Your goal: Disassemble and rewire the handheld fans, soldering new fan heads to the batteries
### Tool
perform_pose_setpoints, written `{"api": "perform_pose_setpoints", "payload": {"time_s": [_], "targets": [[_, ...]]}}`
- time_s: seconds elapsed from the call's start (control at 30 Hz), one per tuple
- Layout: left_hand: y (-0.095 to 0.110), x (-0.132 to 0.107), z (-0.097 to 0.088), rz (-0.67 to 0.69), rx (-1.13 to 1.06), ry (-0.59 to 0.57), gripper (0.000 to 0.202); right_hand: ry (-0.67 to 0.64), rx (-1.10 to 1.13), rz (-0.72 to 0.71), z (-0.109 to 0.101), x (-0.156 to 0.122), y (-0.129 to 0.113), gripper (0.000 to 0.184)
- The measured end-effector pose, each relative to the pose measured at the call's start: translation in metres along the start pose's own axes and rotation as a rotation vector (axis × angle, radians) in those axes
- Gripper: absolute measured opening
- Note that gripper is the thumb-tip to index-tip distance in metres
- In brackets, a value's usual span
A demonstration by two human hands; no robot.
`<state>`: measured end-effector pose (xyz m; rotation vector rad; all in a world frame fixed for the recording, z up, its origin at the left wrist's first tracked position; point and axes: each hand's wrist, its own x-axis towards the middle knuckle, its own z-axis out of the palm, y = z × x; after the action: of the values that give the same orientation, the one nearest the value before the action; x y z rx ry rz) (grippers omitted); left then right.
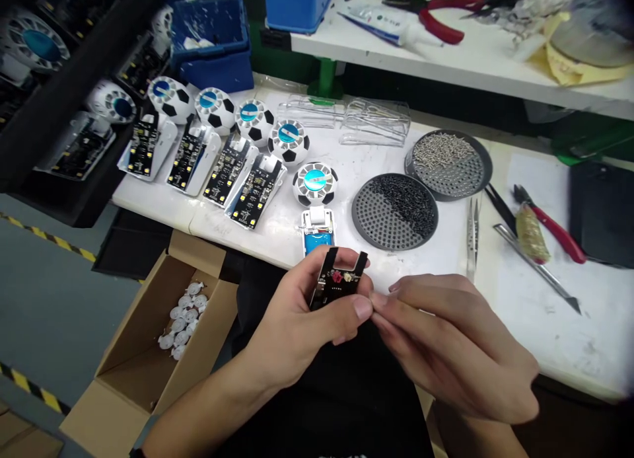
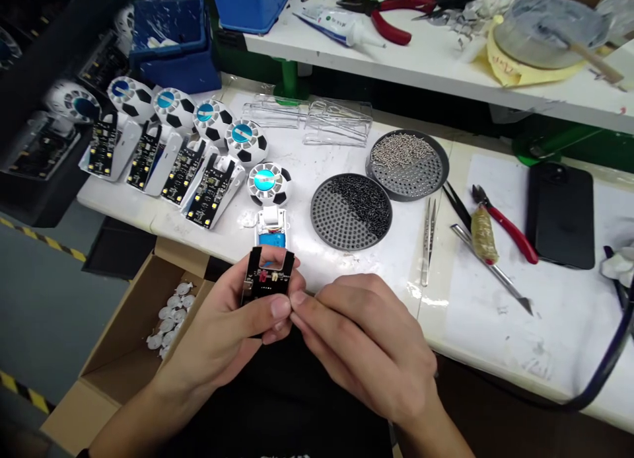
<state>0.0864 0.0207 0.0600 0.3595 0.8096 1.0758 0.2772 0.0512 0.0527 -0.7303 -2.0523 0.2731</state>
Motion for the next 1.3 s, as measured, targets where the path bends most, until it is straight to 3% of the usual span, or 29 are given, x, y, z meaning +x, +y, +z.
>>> {"api": "perform_pose_setpoints", "payload": {"time_s": [0.2,0.4,0.53,0.7,0.87,1.03,1.13,1.3], "targets": [[-0.001,0.002,-0.007,0.127,0.174,-0.007,0.039,-0.107,0.101,0.089,-0.01,0.004,0.0,0.038],[-0.001,0.004,-0.011,0.156,0.202,-0.035,0.047,-0.19,0.199,0.165,-0.018,0.005,0.0,0.04],[-0.004,0.003,-0.007,0.154,0.082,-0.068,0.052,-0.172,0.338,0.24,-0.018,0.0,0.004,0.043],[-0.002,0.001,-0.003,0.121,0.008,-0.113,0.06,-0.179,0.563,0.317,-0.016,0.0,0.01,0.029],[-0.009,0.003,-0.004,0.195,-0.04,-0.18,0.053,-0.136,0.611,0.384,-0.009,-0.001,0.009,0.024],[-0.018,0.004,-0.003,0.261,-0.07,-0.191,0.043,-0.034,0.688,0.343,0.002,-0.009,0.008,0.02],[-0.018,0.001,0.0,0.259,-0.031,-0.17,0.039,-0.002,0.61,0.293,0.004,-0.01,0.007,0.019],[-0.01,-0.007,0.005,0.31,0.127,-0.038,0.032,0.014,0.138,0.122,-0.003,-0.003,-0.001,0.024]]}}
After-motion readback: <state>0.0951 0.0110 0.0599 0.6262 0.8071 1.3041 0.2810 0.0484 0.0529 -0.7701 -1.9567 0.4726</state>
